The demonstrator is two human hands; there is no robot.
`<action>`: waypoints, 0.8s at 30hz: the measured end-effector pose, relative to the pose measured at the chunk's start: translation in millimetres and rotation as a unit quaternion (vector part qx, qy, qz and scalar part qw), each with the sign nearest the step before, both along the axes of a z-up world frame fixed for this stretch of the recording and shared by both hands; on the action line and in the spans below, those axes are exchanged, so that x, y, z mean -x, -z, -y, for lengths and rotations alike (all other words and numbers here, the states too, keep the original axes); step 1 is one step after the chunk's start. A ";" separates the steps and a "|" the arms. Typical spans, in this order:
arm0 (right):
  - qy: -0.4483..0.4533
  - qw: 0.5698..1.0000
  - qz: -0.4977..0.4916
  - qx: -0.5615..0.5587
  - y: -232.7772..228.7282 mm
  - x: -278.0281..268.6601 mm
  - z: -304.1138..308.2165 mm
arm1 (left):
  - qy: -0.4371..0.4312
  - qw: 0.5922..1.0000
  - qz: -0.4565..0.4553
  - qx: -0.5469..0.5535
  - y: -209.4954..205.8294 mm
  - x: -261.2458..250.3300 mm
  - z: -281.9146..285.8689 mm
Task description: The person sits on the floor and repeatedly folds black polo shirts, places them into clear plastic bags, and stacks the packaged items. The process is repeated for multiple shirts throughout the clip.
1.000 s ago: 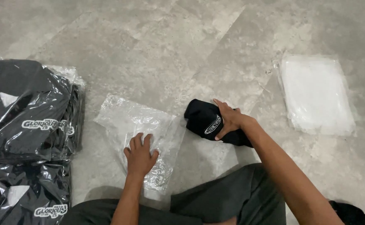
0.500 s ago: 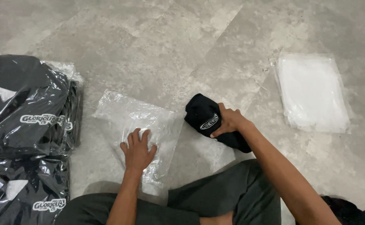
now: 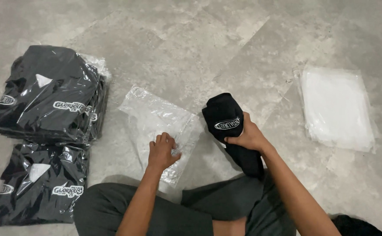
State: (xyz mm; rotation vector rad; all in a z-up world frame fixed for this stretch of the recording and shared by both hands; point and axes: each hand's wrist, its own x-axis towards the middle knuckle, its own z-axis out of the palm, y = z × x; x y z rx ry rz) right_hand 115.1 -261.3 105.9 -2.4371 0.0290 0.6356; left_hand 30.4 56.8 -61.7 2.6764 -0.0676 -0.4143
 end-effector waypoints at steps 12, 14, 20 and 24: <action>-0.185 0.963 0.169 0.102 2.1 70.0 -85.0 | -0.144 0.976 0.072 0.146 -27.6 -7.0 -5.5; -0.193 0.957 0.180 0.124 17.7 76.3 -84.4 | -0.169 0.959 0.096 0.207 -24.2 -10.5 -4.3; -0.173 0.945 0.204 0.189 49.2 78.3 -79.4 | -0.198 0.904 0.133 0.355 -54.4 -8.1 5.2; -0.160 0.940 0.216 0.211 43.5 76.4 -88.2 | -0.220 0.880 0.167 0.387 -81.5 -5.7 7.8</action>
